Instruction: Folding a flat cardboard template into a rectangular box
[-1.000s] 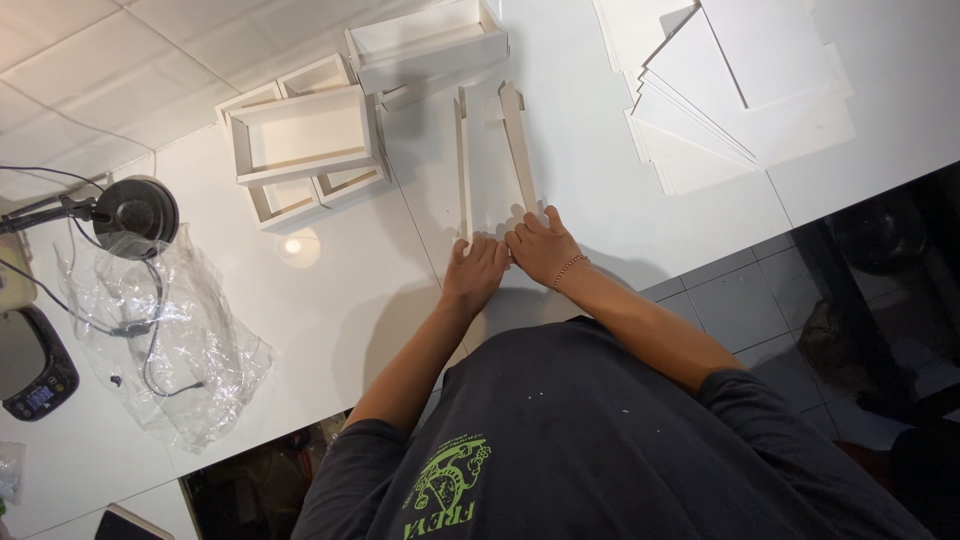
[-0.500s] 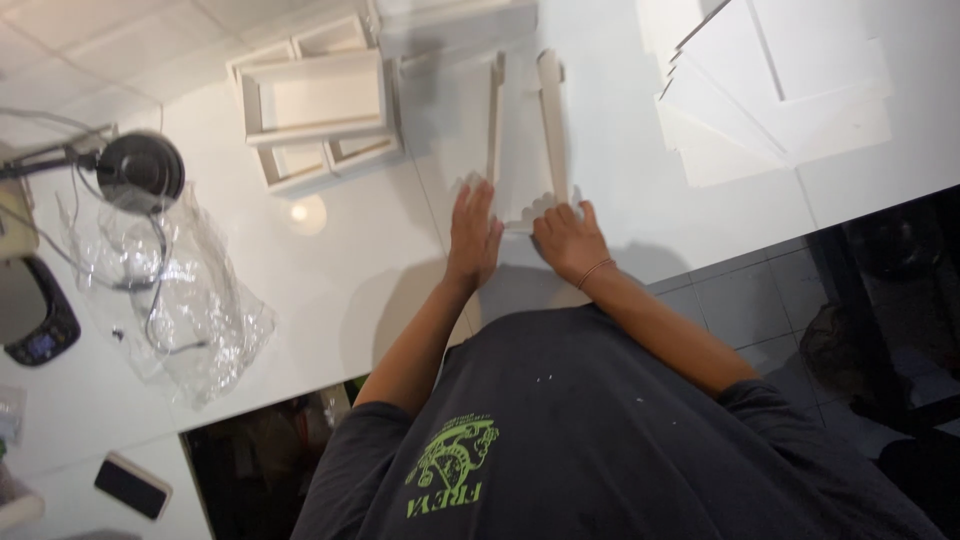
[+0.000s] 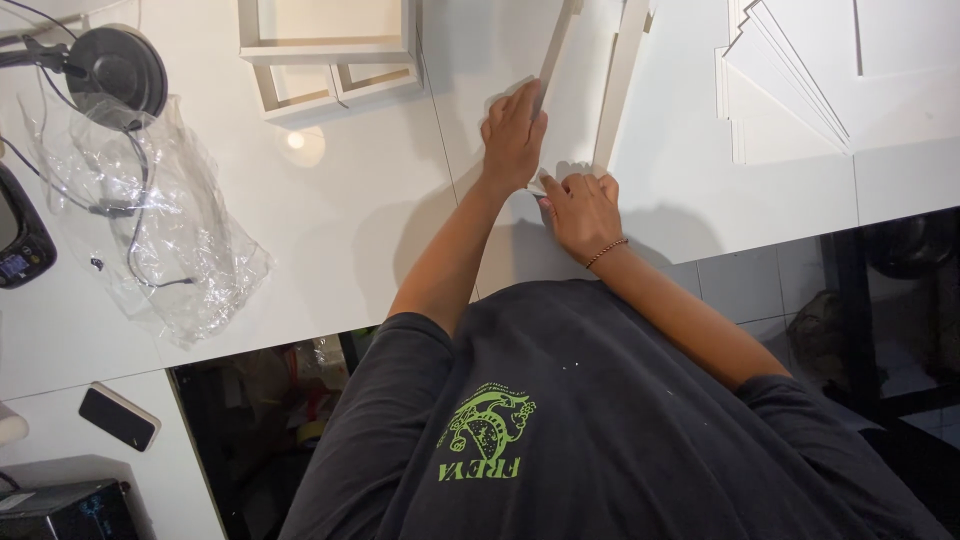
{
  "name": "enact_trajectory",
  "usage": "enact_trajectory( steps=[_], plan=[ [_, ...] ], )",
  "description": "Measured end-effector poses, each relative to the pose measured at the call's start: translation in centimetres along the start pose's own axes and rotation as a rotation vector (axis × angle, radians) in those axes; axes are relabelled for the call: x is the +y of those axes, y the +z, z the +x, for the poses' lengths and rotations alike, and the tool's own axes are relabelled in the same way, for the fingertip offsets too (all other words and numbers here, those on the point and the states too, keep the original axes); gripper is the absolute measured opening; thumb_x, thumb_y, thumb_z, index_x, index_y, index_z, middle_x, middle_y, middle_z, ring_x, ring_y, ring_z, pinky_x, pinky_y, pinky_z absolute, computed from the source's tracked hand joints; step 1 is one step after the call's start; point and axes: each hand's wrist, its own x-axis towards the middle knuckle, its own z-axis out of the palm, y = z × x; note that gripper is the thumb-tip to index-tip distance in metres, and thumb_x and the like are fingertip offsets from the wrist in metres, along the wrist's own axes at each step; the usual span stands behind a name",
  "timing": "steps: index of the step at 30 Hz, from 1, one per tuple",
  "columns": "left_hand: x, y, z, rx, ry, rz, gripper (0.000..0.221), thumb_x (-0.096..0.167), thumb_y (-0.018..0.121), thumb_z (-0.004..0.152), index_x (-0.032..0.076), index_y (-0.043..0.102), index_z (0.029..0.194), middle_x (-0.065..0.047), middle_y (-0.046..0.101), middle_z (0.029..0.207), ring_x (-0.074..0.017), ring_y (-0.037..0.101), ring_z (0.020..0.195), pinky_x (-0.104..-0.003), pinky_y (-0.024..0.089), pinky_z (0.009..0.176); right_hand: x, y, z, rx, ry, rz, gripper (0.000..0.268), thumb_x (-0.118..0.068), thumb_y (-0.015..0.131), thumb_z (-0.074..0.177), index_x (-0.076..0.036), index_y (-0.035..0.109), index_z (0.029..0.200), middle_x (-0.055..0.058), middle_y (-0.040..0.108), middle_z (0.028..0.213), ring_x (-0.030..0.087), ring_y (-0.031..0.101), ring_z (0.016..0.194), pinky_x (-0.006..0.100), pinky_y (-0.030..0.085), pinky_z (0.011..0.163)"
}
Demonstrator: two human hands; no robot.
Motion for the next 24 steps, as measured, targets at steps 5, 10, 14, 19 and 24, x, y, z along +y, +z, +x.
enact_trajectory(
  steps=[5, 10, 14, 19, 24],
  plan=[
    [0.8, 1.2, -1.1, 0.017, -0.063, -0.023, 0.049, 0.030, 0.031, 0.107, 0.022, 0.042, 0.155, 0.006, 0.040, 0.163, -0.0213, 0.026, 0.151, -0.049, 0.013, 0.121, -0.3, 0.0, 0.1, -0.079, 0.062, -0.057, 0.031, -0.024, 0.056, 0.105, -0.014, 0.064, 0.133, 0.008, 0.057, 0.089, 0.030, 0.054, 0.084, 0.046, 0.033, 0.089],
    [0.3, 2.5, -2.4, 0.074, -0.140, -0.051, 0.056, 0.030, 0.029, 0.108, 0.018, 0.021, 0.162, -0.003, 0.016, 0.173, -0.0263, 0.008, 0.160, -0.053, 0.005, 0.126, -0.4, -1.0, -0.5, 0.077, -0.024, -0.215, 0.027, -0.032, 0.060, 0.101, -0.013, 0.071, 0.118, 0.005, 0.056, 0.090, 0.028, 0.054, 0.083, 0.049, 0.037, 0.094],
    [0.9, -0.2, -1.4, 0.018, -0.101, -0.016, 0.065, 0.030, 0.035, 0.100, 0.026, 0.020, 0.163, -0.002, 0.024, 0.172, -0.0320, 0.020, 0.157, -0.059, 0.019, 0.120, -0.3, -1.3, 0.3, -0.195, 0.177, -0.021, 0.040, -0.039, 0.040, 0.111, -0.014, 0.068, 0.099, 0.006, 0.062, 0.092, 0.030, 0.057, 0.090, 0.048, 0.031, 0.094],
    [1.8, 0.1, -1.1, -0.133, 0.008, 0.114, 0.055, 0.044, 0.018, 0.111, 0.035, 0.011, 0.165, 0.008, 0.020, 0.175, -0.0284, 0.013, 0.161, -0.050, 0.012, 0.120, -0.4, -0.7, 0.6, -0.152, 0.204, -0.077, 0.043, -0.038, 0.036, 0.113, -0.015, 0.065, 0.090, 0.003, 0.063, 0.089, 0.028, 0.057, 0.086, 0.047, 0.032, 0.087],
    [2.6, 0.9, -1.3, -0.071, -0.114, 0.113, 0.058, 0.029, 0.026, 0.108, 0.033, 0.015, 0.165, 0.009, 0.020, 0.174, -0.0195, 0.011, 0.162, -0.043, 0.008, 0.122, -0.5, 0.0, 0.5, 0.020, 0.155, -0.228, 0.032, -0.037, 0.050, 0.108, -0.015, 0.059, 0.088, 0.002, 0.058, 0.084, 0.025, 0.054, 0.080, 0.041, 0.035, 0.084]
  ],
)
